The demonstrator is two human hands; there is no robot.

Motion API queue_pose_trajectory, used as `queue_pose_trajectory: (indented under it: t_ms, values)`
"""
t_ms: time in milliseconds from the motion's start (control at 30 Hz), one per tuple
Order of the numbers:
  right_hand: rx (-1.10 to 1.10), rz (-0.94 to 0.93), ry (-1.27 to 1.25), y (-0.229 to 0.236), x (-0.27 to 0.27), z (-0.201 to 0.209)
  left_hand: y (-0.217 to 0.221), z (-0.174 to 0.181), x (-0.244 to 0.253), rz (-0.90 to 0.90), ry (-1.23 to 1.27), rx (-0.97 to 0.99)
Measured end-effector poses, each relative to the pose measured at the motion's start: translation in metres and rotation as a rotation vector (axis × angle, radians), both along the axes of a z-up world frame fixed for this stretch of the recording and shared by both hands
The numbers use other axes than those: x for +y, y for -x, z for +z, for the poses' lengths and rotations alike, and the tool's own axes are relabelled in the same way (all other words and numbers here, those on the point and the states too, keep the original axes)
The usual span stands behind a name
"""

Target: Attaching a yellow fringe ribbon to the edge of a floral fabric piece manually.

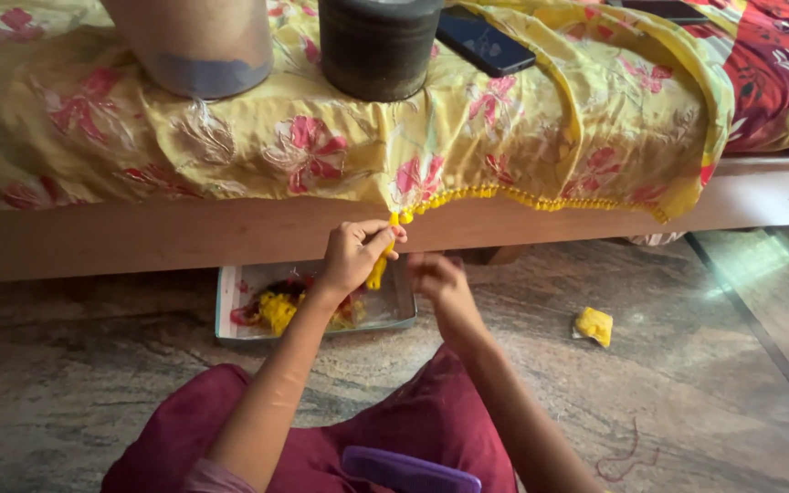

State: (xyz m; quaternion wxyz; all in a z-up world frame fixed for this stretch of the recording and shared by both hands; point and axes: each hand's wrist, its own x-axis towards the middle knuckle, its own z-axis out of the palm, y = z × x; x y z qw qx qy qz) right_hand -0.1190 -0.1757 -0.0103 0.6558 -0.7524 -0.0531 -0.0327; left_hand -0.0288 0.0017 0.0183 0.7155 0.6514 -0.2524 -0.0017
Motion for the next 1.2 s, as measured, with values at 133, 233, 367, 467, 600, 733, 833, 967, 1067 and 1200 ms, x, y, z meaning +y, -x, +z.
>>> queue_pose_trajectory:
  t_ms: [133,233,367,467,600,733,833,967,1067,1200]
  values:
    - [0.183,0.010,-0.587,-0.052,0.023,0.053,0.003,0.004,0.002,0.042,-0.055,-0.087]
    - [0.127,0.028,-0.652,-0.081,0.025,0.031,0.004,0.008,0.004,0.106,-0.154,-0.083]
    - [-0.065,-0.152,-0.421,-0.070,0.040,0.034,0.005,0.005,-0.005,0.262,-0.258,-0.039]
    - [0.001,-0.110,-0.588,-0.052,0.051,0.038,-0.004,0.008,-0.008,0.180,0.014,0.223]
    - [0.005,-0.125,-0.609,-0.046,0.056,0.024,-0.028,-0.013,-0.004,-0.056,0.268,0.409]
    - [0.005,-0.065,-0.662,-0.044,0.059,0.027,-0.024,0.011,0.003,-0.156,0.199,0.381]
    - [0.029,-0.043,-0.669,-0.044,0.059,0.031,-0.028,0.006,0.000,-0.160,0.137,0.338]
    - [0.075,-0.008,-0.686,-0.053,0.051,0.012,-0.020,-0.003,-0.006,-0.032,0.037,0.233]
    - [0.091,0.055,-0.698,-0.048,0.045,0.003,-0.008,0.003,-0.006,0.171,-0.147,0.069]
    - [0.017,-0.165,-0.438,-0.045,0.040,0.017,-0.005,0.008,-0.007,0.388,-0.373,-0.147]
